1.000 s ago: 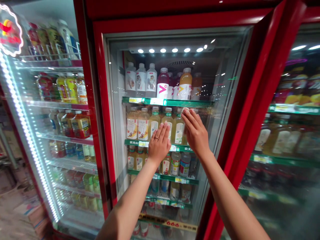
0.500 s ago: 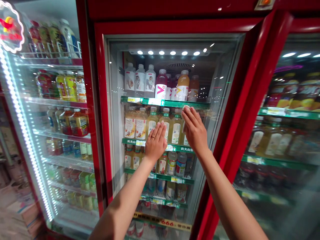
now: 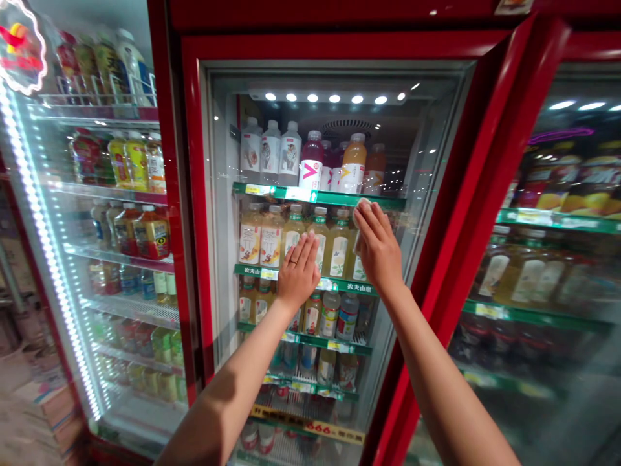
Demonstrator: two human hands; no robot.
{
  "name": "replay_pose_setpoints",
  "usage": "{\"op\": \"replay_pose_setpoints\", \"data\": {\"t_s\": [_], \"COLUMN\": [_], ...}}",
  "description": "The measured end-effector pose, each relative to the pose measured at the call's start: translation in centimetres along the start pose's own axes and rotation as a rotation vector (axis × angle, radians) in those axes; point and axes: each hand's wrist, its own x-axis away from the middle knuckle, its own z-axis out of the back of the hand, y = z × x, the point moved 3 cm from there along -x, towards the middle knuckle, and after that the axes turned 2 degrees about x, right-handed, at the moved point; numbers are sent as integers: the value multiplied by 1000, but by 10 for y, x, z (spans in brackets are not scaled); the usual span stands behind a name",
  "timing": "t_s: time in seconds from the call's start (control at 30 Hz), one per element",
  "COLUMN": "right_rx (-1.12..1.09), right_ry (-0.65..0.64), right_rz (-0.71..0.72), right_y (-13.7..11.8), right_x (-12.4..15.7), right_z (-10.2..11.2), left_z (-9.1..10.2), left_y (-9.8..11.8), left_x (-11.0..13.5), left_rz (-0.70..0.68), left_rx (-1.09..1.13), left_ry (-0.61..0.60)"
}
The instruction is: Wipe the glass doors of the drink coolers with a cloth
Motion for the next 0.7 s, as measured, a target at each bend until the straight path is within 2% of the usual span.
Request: {"op": "replay_pose_setpoints", "data": {"t_s": [0.1,0.2,0.33,0.47,0.57,0.7], "right_rx": [-36,-40,-5,-5,-12,-6], "right_ry": [-113,-176,-110,-23,-64,-131], "right_rz": [46,105,69,2,-2,78], "right_y": [-9,-9,7,12,8,12], "right_x": [0,14,24,7,3,23], "right_z": [-5,-1,9,10,8,15], "left_z": [0,3,7,7,0,-11], "left_y": [-1,-1,9,35,52,63], "left_x": [1,1,-6,-26,-36,-35], "left_rz": [-2,-1,-12,-83,-62,-61], "left_rx": [-1,8,14,31,73,87], "left_ry": [10,24,2,-11,-46,-65]}}
